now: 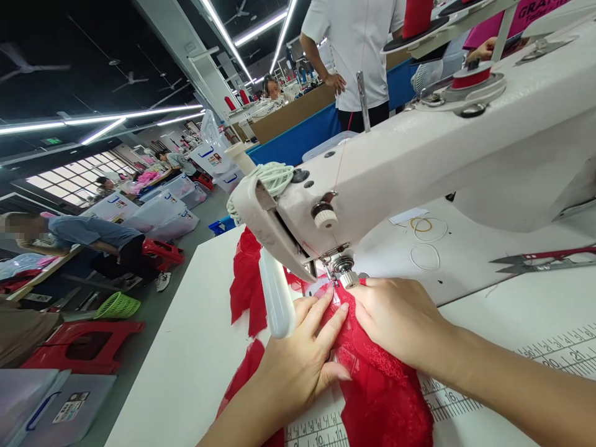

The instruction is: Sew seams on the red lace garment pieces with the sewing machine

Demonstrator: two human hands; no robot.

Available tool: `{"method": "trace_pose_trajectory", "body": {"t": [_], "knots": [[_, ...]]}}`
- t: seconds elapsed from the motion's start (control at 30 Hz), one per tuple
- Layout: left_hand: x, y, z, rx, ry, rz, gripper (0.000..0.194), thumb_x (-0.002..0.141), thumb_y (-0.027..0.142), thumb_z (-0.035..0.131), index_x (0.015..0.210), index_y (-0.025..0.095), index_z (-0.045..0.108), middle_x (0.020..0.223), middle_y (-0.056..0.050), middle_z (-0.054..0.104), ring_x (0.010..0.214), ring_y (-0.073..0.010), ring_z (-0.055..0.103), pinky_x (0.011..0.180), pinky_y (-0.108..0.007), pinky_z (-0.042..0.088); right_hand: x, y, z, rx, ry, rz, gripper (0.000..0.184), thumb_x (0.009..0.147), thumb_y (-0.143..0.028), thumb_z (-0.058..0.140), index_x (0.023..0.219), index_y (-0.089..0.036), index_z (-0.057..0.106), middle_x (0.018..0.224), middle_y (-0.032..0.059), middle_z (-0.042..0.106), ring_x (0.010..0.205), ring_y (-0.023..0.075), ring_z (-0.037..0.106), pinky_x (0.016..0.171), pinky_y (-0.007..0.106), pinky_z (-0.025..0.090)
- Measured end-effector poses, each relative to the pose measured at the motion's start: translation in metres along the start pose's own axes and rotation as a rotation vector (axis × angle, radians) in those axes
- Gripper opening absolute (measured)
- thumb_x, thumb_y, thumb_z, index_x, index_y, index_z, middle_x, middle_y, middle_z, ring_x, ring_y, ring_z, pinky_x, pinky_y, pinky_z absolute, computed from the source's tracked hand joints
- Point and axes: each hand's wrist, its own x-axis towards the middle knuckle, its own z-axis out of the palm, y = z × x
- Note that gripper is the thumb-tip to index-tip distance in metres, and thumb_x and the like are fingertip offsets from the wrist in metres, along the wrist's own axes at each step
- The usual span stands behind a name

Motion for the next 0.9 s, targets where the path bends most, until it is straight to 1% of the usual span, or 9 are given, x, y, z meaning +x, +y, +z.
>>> {"method": "trace_pose_trajectory", "body": {"t": [0.13,0.23,0.33,0.43,0.5,0.57,0.7,0.8,0.9], "knots": [[0.0002,0.0002,-0.0003,0.012,-0.039,-0.009,0.084,0.093,0.070,0.008,0.127,0.015,0.061,0.122,-0.016,0.063,0.105,-0.0274,0.059,0.089,-0.042,0.054,0.0012,-0.0008,-0.0012,-0.011,-0.013,0.012,0.035,0.088,-0.016,0.038,0.081,-0.028,0.070,0.066,0.0042,0.066,0.061,0.0233,0.063,0.056,0.030,0.032],[0.0012,0.0003,0.0005,0.013,-0.039,-0.008,0.084,0.093,0.069,0.007,0.127,0.014,0.061,0.122,-0.015,0.063,0.103,-0.0269,0.059,0.088,-0.042,0.053,0.0016,-0.0013,-0.0028,-0.002,-0.015,0.022,0.034,0.088,-0.016,0.038,0.079,-0.027,0.069,0.066,0.0044,0.066,0.061,0.0222,0.062,0.056,0.029,0.031],[0.0027,-0.0003,0.0017,0.003,0.012,0.005,0.085,0.094,0.067,0.004,0.123,0.013,0.064,0.121,-0.014,0.064,0.102,-0.0266,0.058,0.090,-0.042,0.051,0.0021,-0.0002,-0.0021,-0.008,-0.028,0.023,0.033,0.088,-0.018,0.040,0.080,-0.027,0.070,0.064,0.0036,0.064,0.060,0.0207,0.061,0.056,0.028,0.031],[0.0037,-0.0014,0.0023,-0.004,0.046,0.013,0.086,0.095,0.066,0.002,0.120,0.013,0.065,0.119,-0.015,0.064,0.101,-0.0265,0.058,0.090,-0.042,0.050,0.0024,0.0014,-0.0003,-0.019,-0.034,0.017,0.032,0.087,-0.021,0.043,0.090,-0.029,0.073,0.062,0.0013,0.063,0.058,0.0191,0.059,0.054,0.027,0.030],[0.0037,-0.0022,0.0025,-0.003,0.044,0.017,0.085,0.095,0.065,0.002,0.119,0.013,0.065,0.119,-0.015,0.064,0.100,-0.0264,0.058,0.089,-0.043,0.050,0.0020,0.0016,-0.0002,-0.007,-0.002,0.013,0.034,0.087,-0.019,0.043,0.096,-0.030,0.073,0.063,0.0008,0.064,0.058,0.0182,0.058,0.054,0.027,0.030],[0.0032,-0.0029,0.0028,0.002,0.031,0.025,0.084,0.096,0.065,0.003,0.119,0.013,0.065,0.119,-0.016,0.063,0.100,-0.0266,0.058,0.089,-0.043,0.050,0.0015,0.0009,-0.0014,0.011,0.023,0.007,0.035,0.088,-0.016,0.041,0.094,-0.029,0.074,0.063,0.0013,0.064,0.058,0.0180,0.058,0.054,0.027,0.030],[0.0026,-0.0036,0.0037,0.003,0.008,0.027,0.085,0.095,0.066,0.003,0.121,0.013,0.063,0.118,-0.016,0.063,0.099,-0.0271,0.058,0.090,-0.044,0.049,0.0017,-0.0013,-0.0040,0.021,0.017,0.007,0.033,0.088,-0.015,0.040,0.079,-0.026,0.070,0.059,0.0022,0.060,0.057,0.0186,0.057,0.053,0.028,0.028],[0.0033,-0.0030,0.0033,0.002,-0.003,0.023,0.084,0.095,0.065,0.002,0.120,0.014,0.064,0.118,-0.016,0.063,0.100,-0.0272,0.057,0.091,-0.044,0.048,0.0023,-0.0015,-0.0036,0.011,0.012,0.017,0.033,0.087,-0.015,0.041,0.082,-0.026,0.072,0.059,0.0019,0.060,0.056,0.0185,0.056,0.053,0.027,0.027],[0.0048,-0.0021,0.0019,-0.003,0.013,0.018,0.083,0.096,0.064,0.004,0.119,0.013,0.064,0.117,-0.015,0.063,0.100,-0.0263,0.057,0.092,-0.043,0.047,0.0025,-0.0001,-0.0020,0.005,0.016,0.010,0.034,0.088,-0.016,0.041,0.085,-0.027,0.072,0.058,0.0011,0.059,0.053,0.0175,0.053,0.052,0.027,0.027]]}}
